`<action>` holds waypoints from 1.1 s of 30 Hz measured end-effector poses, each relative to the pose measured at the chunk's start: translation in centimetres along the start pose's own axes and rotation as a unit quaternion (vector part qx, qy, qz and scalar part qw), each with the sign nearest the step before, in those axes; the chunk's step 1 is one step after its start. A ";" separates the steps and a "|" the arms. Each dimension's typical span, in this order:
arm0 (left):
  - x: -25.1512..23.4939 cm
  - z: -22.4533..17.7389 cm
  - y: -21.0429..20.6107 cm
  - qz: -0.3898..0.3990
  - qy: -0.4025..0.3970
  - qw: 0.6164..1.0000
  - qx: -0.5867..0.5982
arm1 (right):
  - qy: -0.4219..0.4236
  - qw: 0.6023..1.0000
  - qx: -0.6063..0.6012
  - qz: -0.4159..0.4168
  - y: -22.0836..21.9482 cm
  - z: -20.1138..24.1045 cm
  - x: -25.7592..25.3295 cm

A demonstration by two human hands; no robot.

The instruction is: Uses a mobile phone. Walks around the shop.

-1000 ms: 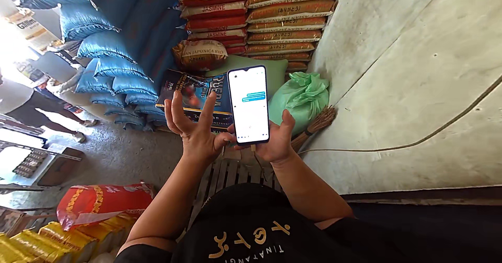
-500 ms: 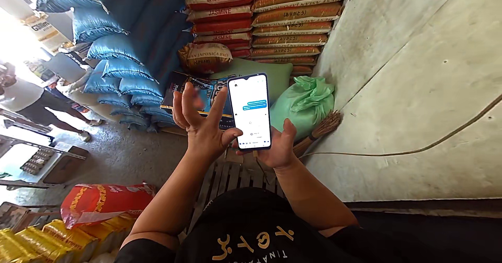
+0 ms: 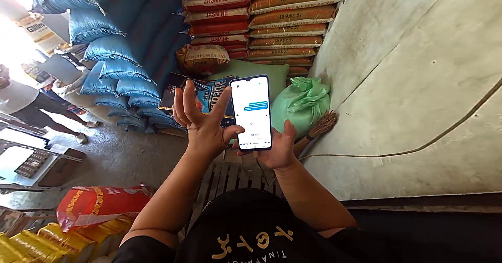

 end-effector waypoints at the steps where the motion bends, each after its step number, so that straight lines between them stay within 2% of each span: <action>1: 0.0 -0.1 0.0 0.001 0.000 1.000 0.000 | 0.001 1.000 0.000 0.001 0.0 0.0 0.0; 14: -0.2 -0.8 0.3 0.018 -0.005 0.999 -0.050 | -0.005 1.000 0.012 0.003 0.0 -0.1 0.1; 33: 0.0 -0.4 0.4 0.016 -0.015 0.998 -0.056 | -0.011 1.000 0.004 0.001 -0.2 -0.2 0.1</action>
Point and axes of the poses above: each hand's wrist, its own x-axis away from the middle knuckle, its own y-axis out of the back of the hand, z = x × y, the point moved 7 cm from there along -x, towards the middle knuckle, and after that the axes turned 6 degrees about x, right-handed, at the moved point
